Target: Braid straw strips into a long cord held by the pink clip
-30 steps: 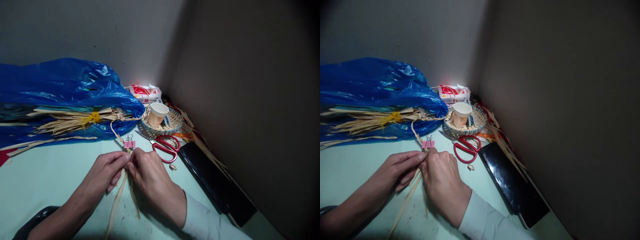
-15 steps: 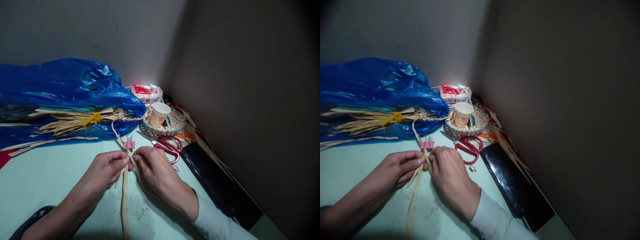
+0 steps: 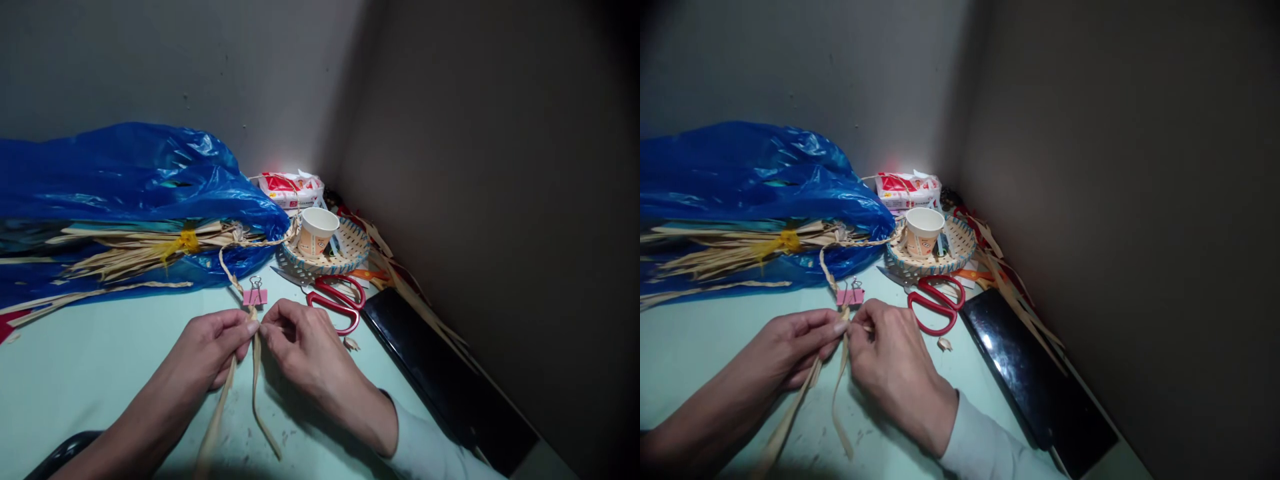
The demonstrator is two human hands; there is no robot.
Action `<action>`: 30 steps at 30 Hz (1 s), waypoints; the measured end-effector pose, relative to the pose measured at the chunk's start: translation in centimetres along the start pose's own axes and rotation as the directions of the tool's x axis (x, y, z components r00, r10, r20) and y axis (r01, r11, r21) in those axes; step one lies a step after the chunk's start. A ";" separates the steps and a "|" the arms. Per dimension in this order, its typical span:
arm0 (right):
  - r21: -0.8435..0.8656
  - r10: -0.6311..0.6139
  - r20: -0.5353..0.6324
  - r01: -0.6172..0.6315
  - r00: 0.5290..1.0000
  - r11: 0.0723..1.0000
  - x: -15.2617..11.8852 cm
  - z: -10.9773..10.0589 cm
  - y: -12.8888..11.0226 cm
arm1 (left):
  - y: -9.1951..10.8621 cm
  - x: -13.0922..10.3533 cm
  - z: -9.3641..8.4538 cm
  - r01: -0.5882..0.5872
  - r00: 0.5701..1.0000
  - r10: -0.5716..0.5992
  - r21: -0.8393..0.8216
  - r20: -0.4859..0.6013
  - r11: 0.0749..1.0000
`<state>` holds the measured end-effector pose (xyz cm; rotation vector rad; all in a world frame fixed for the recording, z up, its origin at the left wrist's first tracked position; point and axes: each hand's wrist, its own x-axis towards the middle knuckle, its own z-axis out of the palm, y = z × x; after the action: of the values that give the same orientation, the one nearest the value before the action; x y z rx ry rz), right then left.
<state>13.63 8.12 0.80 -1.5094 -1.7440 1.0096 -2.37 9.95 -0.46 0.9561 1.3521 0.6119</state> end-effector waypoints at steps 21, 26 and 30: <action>0.099 0.156 0.108 -0.167 0.982 0.981 -0.3 0.1 0.3 | 0.4 -0.3 -0.3 0.067 0.998 -0.067 -0.099 0.004 0.993; 0.304 0.119 0.054 -0.130 0.991 0.944 -0.3 0.8 1.3 | 0.5 -0.4 -0.2 0.049 0.996 -0.046 0.031 -0.077 0.998; 0.541 0.210 0.205 -0.290 0.956 0.789 -0.3 0.9 1.8 | 0.4 -0.2 -0.2 -0.003 0.993 0.018 0.130 -0.118 0.991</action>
<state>13.83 7.79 -1.17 -1.3104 -1.1681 1.6319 -2.56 9.99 0.01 1.0453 1.5089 0.6027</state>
